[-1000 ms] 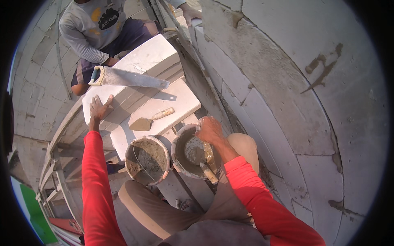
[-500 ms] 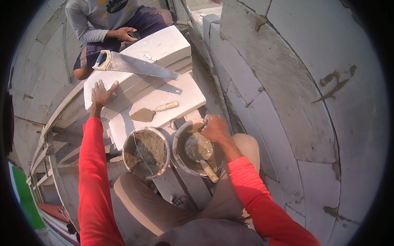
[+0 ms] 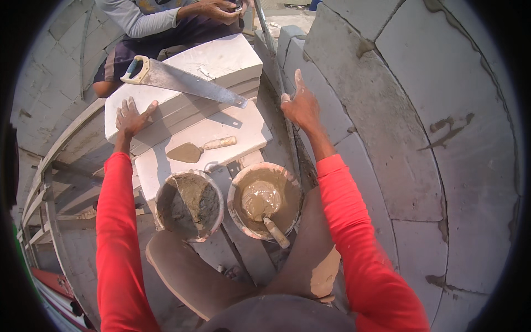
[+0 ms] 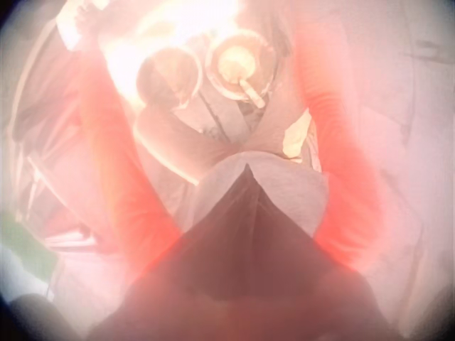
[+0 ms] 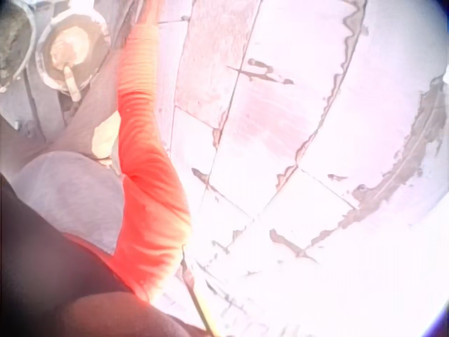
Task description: The person applies mortar to the joints between white foam blocks on a curved wall using a trowel. They repeatedly scoop mortar from a bucket and spread it into the gaps between the blocks.
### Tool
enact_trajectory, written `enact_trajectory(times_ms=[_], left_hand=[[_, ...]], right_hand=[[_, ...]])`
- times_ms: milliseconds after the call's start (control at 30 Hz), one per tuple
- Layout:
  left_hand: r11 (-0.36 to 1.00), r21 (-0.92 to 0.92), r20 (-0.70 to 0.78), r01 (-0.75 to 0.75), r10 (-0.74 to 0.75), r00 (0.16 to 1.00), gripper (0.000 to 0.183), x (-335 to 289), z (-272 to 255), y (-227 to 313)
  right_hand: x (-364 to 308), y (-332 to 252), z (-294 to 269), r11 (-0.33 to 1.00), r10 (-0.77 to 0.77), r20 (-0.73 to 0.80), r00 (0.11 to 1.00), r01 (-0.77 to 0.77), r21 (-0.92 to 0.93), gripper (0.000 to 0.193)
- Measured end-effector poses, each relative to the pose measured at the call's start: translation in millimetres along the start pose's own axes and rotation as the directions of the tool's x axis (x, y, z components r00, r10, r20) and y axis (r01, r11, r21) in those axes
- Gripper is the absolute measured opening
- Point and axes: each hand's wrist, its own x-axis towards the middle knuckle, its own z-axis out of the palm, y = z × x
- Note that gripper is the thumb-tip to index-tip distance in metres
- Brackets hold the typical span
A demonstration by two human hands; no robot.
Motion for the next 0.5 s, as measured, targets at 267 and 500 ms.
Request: enact_trajectory(times_ms=[267,500], left_hand=[[1.000,-0.003,-0.021,-0.004,0.004,1.000,0.148,0.4,0.9,-0.7],[1.000,-0.009,-0.010,0.001,-0.001,1.000,0.143,-6.4,-3.7,2.7]], right_hand=[[123.4,-49.0,-35.1,0.934,0.116,0.061,0.991,-0.130,0.332,0.093],[4.5,18.3,4.2,0.998,0.049,-0.089,0.995,-0.052,-0.028,0.079]])
